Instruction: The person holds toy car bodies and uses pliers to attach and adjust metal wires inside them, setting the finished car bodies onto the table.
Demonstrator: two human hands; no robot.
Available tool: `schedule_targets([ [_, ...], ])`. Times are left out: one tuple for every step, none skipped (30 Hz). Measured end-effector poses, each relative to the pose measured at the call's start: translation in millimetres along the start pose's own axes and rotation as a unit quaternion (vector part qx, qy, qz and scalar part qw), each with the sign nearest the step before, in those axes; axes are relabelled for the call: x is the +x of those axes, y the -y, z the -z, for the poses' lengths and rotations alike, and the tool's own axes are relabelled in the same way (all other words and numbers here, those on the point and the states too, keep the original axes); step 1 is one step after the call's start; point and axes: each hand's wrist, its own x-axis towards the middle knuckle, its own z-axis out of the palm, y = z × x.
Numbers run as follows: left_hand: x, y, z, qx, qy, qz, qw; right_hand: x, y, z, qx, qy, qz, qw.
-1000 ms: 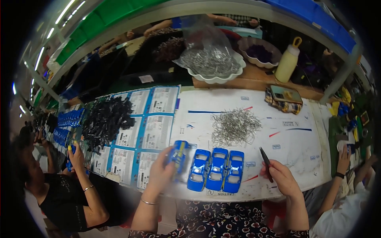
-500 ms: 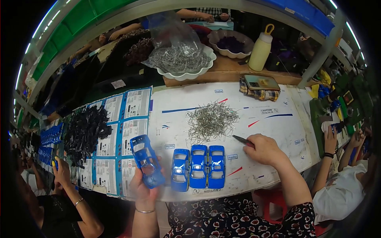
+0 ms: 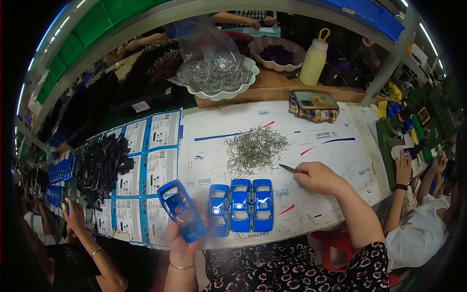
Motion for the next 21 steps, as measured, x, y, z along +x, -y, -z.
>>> schedule_targets([
  [0, 0, 1, 0.001, -0.001, 0.000, 1.000, -5, -1, -2, 0.001, 0.001, 0.001, 1.000],
  [1, 0, 3, 0.001, 0.020, -0.006, 1.000, -12, -4, -4, 0.015, -0.019, 0.010, 1.000],
  [0, 0, 4, 0.000, 0.040, -0.013, 0.999, -19, -4, -7, 0.028, -0.039, 0.020, 0.999],
  [-1, 2, 2, 0.000, 0.038, -0.013, 0.999, -25, -4, -11, 0.028, -0.036, 0.021, 0.999],
  [-2, 4, -2, 0.004, 0.021, -0.020, 1.000, -31, -3, -15, 0.066, -0.048, 0.037, 0.996],
  [-2, 5, -5, 0.008, 0.006, -0.024, 1.000, -38, -2, -18, 0.105, -0.061, 0.052, 0.991],
  [-1, 2, -3, 0.018, 0.062, 0.013, 0.998, -44, 2, -21, 0.107, -0.058, 0.053, 0.991],
  [2, 3, -6, 0.021, 0.057, 0.013, 0.998, -51, 9, -23, 0.136, -0.054, 0.067, 0.987],
  [4, 7, -13, -0.016, 0.091, 0.020, 0.996, -59, 18, -26, 0.166, -0.051, 0.080, 0.982],
  [6, 12, -20, -0.051, 0.122, 0.027, 0.991, -64, 23, -33, 0.172, -0.044, 0.082, 0.981],
  [5, 13, -30, -0.021, 0.098, 0.025, 0.995, -70, 29, -40, 0.192, -0.053, 0.111, 0.974],
  [4, 16, -40, 0.012, 0.074, 0.023, 0.997, -74, 36, -46, 0.213, -0.063, 0.139, 0.965],
  [3, 19, -45, -0.017, 0.092, 0.025, 0.995, -80, 47, -48, 0.221, -0.057, 0.150, 0.962],
  [2, 23, -49, -0.074, 0.078, 0.045, 0.993, -82, 52, -53, 0.230, -0.051, 0.155, 0.959],
  [2, 27, -54, -0.052, 0.072, 0.035, 0.995, -83, 56, -58, 0.218, -0.053, 0.184, 0.957],
  [2, 30, -58, -0.030, 0.066, 0.025, 0.997, -84, 59, -64, 0.205, -0.057, 0.213, 0.954],
  [-2, 29, -60, 0.001, 0.051, 0.008, 0.999, -86, 63, -70, 0.188, -0.074, 0.250, 0.947],
  [-3, 31, -61, 0.008, 0.048, 0.007, 0.999, -87, 65, -73, 0.195, -0.072, 0.253, 0.945],
  [-4, 33, -61, -0.006, 0.088, -0.015, 0.996, -88, 69, -75, 0.173, -0.076, 0.262, 0.946],
  [-5, 34, -60, -0.020, 0.129, -0.035, 0.991, -88, 72, -76, 0.151, -0.080, 0.271, 0.947],
  [-6, 36, -58, -0.064, 0.124, -0.039, 0.989, -89, 75, -78, 0.156, -0.079, 0.273, 0.946],
])
